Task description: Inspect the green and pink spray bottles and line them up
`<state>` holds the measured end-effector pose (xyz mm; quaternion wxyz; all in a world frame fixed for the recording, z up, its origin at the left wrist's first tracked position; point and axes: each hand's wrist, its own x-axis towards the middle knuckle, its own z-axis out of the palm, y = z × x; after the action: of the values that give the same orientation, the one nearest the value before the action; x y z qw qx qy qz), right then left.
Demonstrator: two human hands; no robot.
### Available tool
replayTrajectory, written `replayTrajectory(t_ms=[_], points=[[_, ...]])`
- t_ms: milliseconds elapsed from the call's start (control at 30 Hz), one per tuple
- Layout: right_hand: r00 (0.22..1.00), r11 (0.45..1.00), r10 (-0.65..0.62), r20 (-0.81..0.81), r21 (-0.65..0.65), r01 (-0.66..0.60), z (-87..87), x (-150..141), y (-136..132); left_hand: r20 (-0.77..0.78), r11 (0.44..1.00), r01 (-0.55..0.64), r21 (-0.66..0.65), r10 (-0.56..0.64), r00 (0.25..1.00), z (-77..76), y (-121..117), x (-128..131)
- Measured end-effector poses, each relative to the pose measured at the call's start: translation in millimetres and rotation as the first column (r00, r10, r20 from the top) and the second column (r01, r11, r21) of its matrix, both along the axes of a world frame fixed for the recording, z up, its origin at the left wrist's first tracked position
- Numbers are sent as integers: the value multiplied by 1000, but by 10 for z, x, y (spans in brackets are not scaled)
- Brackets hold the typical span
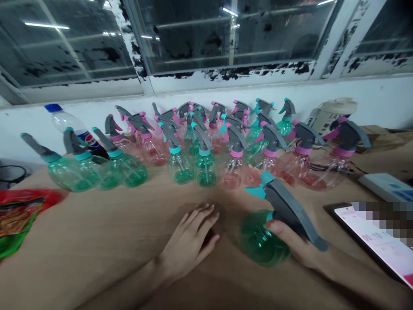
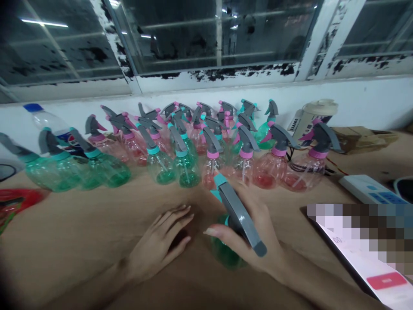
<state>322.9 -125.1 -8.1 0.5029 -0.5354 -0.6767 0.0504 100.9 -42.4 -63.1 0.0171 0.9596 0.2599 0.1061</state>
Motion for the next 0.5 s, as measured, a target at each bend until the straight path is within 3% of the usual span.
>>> replayTrajectory(t_ms=[133, 233, 500], points=[[985, 993, 116, -125, 43, -111, -32, -118, 56, 60, 993, 94, -74, -90, 994, 120, -133, 10], [971, 984, 169, -171, 80, -157, -23, -257, 133, 125, 988, 103, -118, -88, 988, 220, -246, 4], [931, 934, 330, -158, 198, -298, 6, -789, 381, 261, 979, -169, -110, 193, 946, 293, -434, -143]])
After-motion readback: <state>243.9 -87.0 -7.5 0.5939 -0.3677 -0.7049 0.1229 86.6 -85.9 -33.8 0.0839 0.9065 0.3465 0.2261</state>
